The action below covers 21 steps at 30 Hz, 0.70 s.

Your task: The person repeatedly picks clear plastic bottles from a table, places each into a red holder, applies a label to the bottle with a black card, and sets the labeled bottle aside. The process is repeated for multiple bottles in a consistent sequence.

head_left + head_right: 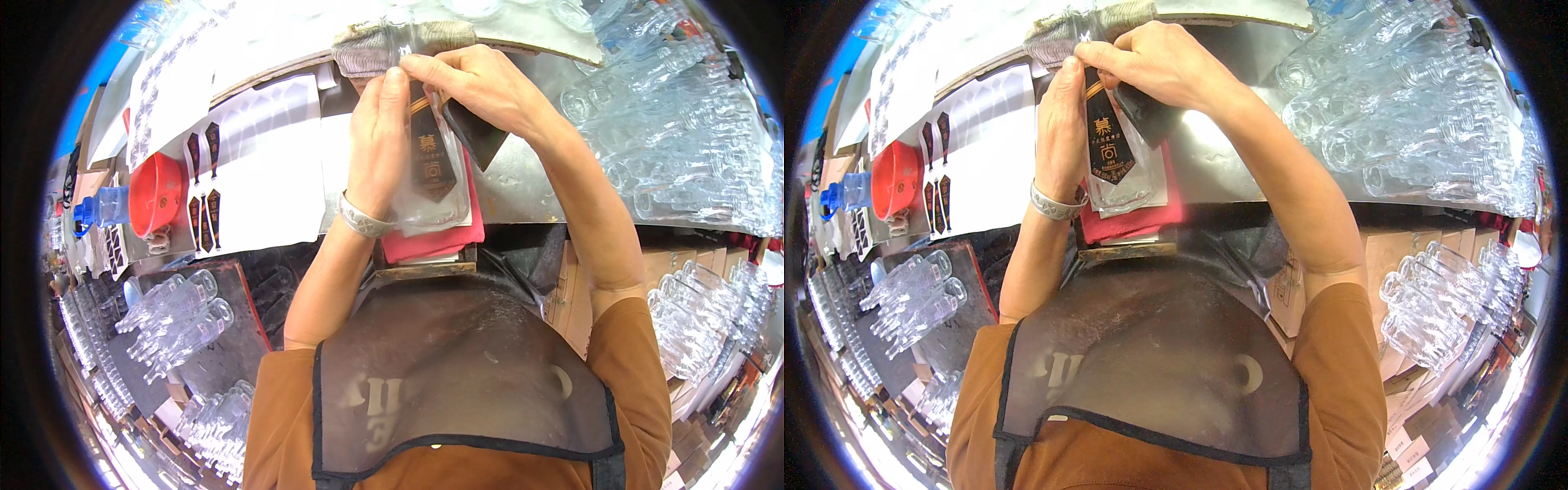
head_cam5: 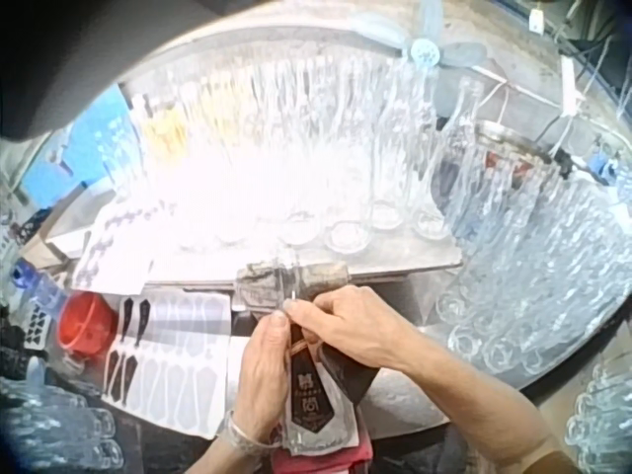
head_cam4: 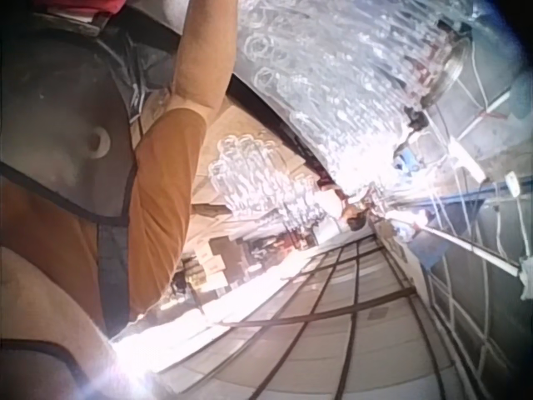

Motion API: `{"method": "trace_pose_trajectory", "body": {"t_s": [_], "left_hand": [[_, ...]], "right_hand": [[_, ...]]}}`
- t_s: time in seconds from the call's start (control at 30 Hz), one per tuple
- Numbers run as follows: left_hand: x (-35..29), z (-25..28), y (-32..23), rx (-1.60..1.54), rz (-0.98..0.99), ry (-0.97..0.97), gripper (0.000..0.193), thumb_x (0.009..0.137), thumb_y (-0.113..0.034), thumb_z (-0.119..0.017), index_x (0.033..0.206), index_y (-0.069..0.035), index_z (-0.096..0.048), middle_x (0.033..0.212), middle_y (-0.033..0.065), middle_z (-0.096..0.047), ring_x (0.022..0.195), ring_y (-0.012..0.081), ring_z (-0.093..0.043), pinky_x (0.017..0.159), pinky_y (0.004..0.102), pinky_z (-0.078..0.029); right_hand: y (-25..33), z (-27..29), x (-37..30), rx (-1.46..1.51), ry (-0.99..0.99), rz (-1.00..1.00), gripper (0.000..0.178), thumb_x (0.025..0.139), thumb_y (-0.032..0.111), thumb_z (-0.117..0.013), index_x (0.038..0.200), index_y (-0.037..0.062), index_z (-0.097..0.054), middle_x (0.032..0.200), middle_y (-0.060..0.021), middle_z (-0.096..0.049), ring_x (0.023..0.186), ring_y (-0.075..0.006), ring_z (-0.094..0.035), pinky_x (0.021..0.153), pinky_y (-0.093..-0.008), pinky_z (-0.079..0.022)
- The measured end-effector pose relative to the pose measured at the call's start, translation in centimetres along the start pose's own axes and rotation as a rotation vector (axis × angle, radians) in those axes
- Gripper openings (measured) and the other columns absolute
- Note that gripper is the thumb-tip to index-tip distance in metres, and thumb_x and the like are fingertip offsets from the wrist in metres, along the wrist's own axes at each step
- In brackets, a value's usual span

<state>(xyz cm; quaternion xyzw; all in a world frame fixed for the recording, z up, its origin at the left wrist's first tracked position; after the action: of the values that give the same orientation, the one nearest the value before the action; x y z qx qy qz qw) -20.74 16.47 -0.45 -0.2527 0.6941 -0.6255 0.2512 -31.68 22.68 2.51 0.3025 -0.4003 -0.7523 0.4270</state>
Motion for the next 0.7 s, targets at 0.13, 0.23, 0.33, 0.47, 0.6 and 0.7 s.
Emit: {"method": "trace_pose_trajectory", "body": {"t_s": [0.13,0.23,0.33,0.47,0.6,0.7], "left_hand": [[0.6,0.5,1.8,-0.149,0.129,0.045,0.053,0.107,-0.049,-0.039,0.110,-0.002,-0.063,0.093,0.0074,-0.068,0.082,0.0146,-0.065,0.075,0.0278,-0.054],[1.1,0.9,2.1,-0.087,0.245,0.095,0.055,0.104,-0.053,-0.043,0.109,-0.002,-0.064,0.092,0.0081,-0.069,0.082,0.0164,-0.068,0.074,0.0294,-0.056],[1.9,1.1,0.9,0.183,0.219,0.143,0.056,0.101,-0.055,-0.050,0.109,-0.002,-0.066,0.091,0.0099,-0.072,0.076,0.0156,-0.070,0.069,0.0261,-0.056],[2.2,1.4,0.6,0.294,0.144,0.149,0.054,0.100,-0.054,-0.053,0.107,-0.002,-0.068,0.091,0.0097,-0.072,0.076,0.0125,-0.069,0.067,0.0217,-0.053],[1.4,0.6,0.0,0.165,0.167,0.155,0.051,0.100,-0.050,-0.055,0.106,-0.001,-0.068,0.093,0.0100,-0.073,0.076,0.0111,-0.069,0.067,0.0206,-0.052],[1.1,0.6,1.1,0.099,0.184,0.169,0.050,0.101,-0.049,-0.056,0.107,0.000,-0.067,0.096,0.0110,-0.073,0.077,0.0112,-0.069,0.067,0.0197,-0.052]], "right_hand": [[-1.1,-0.6,-0.6,0.202,0.067,-0.008,0.063,0.100,0.054,-0.052,0.073,-0.0003,-0.069,0.069,-0.0054,-0.064,0.070,-0.0110,-0.059,0.076,-0.0267,-0.047],[-1.1,0.2,-2.8,0.185,-0.009,-0.012,0.062,0.101,0.055,-0.049,0.089,-0.0012,-0.073,0.067,-0.0052,-0.064,0.071,-0.0111,-0.061,0.077,-0.0275,-0.047],[-0.6,-0.3,-4.9,0.252,-0.006,-0.033,0.061,0.101,0.054,-0.051,0.112,-0.0033,-0.069,0.069,-0.0050,-0.065,0.071,-0.0107,-0.060,0.076,-0.0273,-0.048],[-0.5,-1.0,-6.6,0.198,-0.040,-0.044,0.055,0.099,0.042,-0.062,0.124,-0.0061,-0.063,0.075,-0.0053,-0.068,0.072,-0.0092,-0.061,0.072,-0.0256,-0.049],[-1.8,-1.3,-6.7,0.243,-0.057,-0.057,0.053,0.099,0.040,-0.063,0.124,-0.0058,-0.063,0.083,-0.0058,-0.068,0.074,-0.0085,-0.061,0.074,-0.0259,-0.049],[-1.5,-1.1,-6.8,0.281,-0.023,-0.042,0.053,0.100,0.041,-0.061,0.124,-0.0066,-0.063,0.086,-0.0063,-0.068,0.076,-0.0083,-0.062,0.077,-0.0252,-0.049]]}}
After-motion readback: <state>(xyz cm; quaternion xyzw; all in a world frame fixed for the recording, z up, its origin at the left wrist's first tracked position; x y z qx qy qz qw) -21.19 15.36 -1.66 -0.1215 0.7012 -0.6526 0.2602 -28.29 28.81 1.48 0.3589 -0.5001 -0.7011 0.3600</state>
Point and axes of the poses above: each hand's wrist, its own x-axis towards the middle knuckle, its own z-axis out of the back of the hand, y = z × x, the point moved 10 cm from there along x, towards the middle knuckle
